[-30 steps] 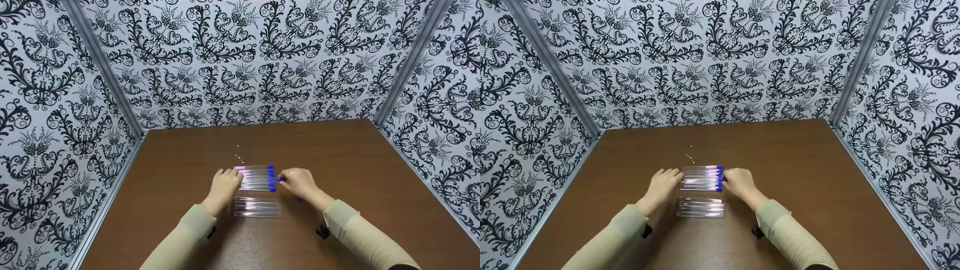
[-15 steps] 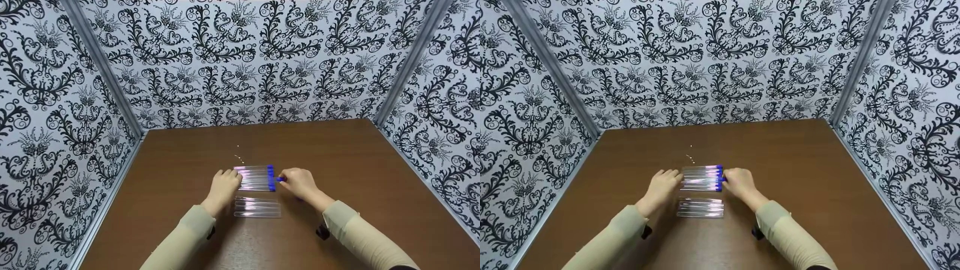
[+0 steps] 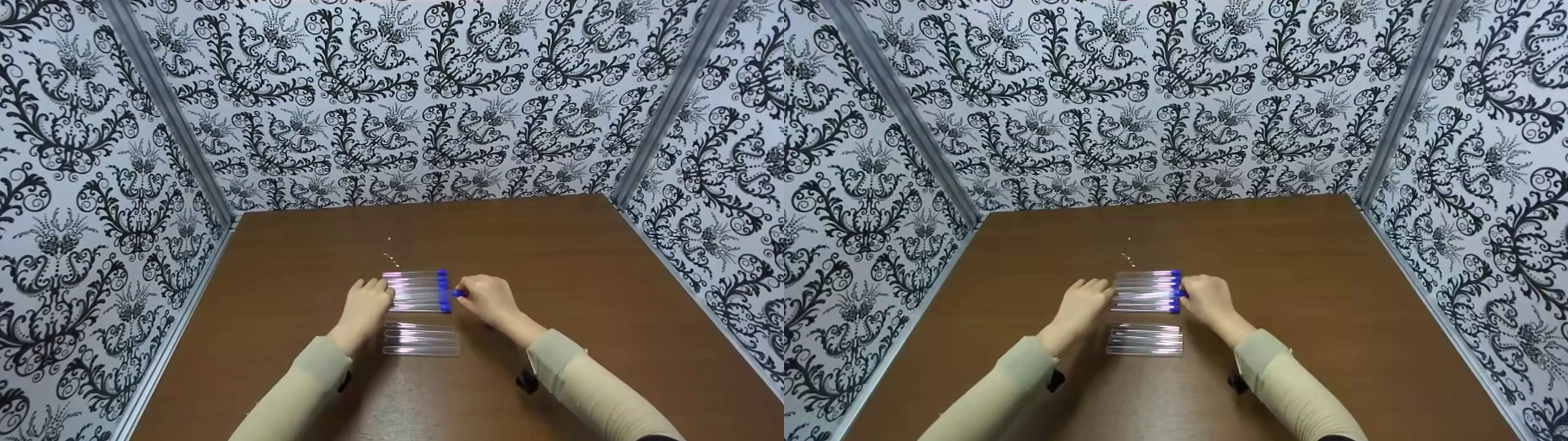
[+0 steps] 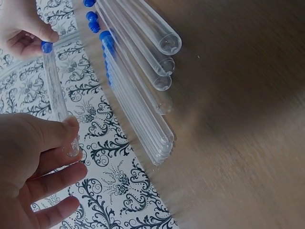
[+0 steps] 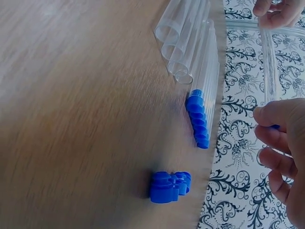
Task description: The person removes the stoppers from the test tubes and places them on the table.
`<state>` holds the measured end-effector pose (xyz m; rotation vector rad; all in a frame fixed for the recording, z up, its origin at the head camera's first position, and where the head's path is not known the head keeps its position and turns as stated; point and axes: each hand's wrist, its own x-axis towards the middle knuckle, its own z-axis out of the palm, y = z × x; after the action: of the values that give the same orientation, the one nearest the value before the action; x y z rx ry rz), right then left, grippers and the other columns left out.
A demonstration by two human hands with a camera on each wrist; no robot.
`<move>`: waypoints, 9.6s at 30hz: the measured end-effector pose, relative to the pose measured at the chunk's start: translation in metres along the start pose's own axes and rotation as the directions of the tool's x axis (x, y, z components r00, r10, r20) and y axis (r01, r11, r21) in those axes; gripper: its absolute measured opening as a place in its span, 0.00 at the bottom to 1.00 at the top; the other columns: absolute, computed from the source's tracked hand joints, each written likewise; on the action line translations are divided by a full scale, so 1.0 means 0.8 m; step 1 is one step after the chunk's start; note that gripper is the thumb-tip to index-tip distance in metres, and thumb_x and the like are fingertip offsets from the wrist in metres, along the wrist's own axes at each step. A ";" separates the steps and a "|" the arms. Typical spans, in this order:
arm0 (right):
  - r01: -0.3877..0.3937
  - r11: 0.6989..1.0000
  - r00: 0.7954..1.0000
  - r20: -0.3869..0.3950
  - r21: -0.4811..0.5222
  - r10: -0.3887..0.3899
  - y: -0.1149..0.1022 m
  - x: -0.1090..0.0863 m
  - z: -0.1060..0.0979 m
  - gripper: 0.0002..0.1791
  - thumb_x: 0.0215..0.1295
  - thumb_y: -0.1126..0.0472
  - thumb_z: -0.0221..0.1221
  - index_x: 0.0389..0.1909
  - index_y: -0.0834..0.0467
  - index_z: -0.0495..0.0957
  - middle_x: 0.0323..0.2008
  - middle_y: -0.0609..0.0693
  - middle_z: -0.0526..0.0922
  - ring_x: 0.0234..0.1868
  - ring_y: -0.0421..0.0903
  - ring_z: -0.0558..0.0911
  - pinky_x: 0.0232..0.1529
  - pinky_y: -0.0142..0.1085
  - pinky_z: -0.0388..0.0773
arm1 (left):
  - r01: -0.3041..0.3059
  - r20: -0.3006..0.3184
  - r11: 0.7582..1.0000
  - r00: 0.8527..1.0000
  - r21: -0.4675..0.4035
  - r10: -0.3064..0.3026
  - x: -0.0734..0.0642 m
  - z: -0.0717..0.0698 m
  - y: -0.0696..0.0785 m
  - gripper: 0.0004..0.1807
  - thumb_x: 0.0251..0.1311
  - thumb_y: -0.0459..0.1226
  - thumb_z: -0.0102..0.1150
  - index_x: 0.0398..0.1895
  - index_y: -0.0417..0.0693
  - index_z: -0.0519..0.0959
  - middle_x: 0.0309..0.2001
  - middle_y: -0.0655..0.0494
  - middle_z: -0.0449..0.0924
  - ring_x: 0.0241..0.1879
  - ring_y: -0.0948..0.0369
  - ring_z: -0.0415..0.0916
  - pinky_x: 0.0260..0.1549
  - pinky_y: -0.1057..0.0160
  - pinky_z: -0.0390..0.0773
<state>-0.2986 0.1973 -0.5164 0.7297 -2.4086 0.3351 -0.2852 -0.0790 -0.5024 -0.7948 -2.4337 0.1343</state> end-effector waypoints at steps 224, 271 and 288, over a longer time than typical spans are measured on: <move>-0.390 0.915 0.849 0.424 0.101 0.315 -0.012 -0.024 0.040 0.09 0.64 0.59 0.59 0.36 0.55 0.87 0.35 0.46 0.82 0.38 0.50 0.83 0.37 0.49 0.79 | 0.377 0.113 0.910 0.925 -0.173 -0.362 -0.038 0.053 0.007 0.07 0.50 0.36 0.66 0.31 0.44 0.80 0.26 0.51 0.81 0.27 0.51 0.78 0.24 0.52 0.78; -0.185 0.975 0.982 0.061 0.126 0.178 -0.005 -0.001 0.010 0.17 0.48 0.58 0.72 0.40 0.56 0.83 0.35 0.47 0.82 0.25 0.44 0.79 0.22 0.43 0.75 | 0.166 -0.140 0.986 0.976 -0.021 -0.167 -0.016 0.021 -0.011 0.15 0.46 0.30 0.64 0.39 0.55 0.82 0.33 0.53 0.78 0.33 0.53 0.76 0.26 0.55 0.75; 0.138 0.968 0.960 -0.211 -0.209 -0.182 0.001 0.005 0.028 0.12 0.37 0.65 0.72 0.26 0.60 0.82 0.20 0.49 0.82 0.17 0.49 0.76 0.14 0.39 0.69 | 0.117 -0.277 0.992 0.952 -0.049 -0.126 -0.003 0.021 -0.004 0.10 0.45 0.32 0.66 0.32 0.48 0.77 0.30 0.54 0.77 0.28 0.54 0.76 0.21 0.58 0.75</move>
<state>-0.3120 0.1879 -0.5316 0.7498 -2.1134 0.1105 -0.2941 -0.0816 -0.5168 -0.6276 -2.2121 -0.0615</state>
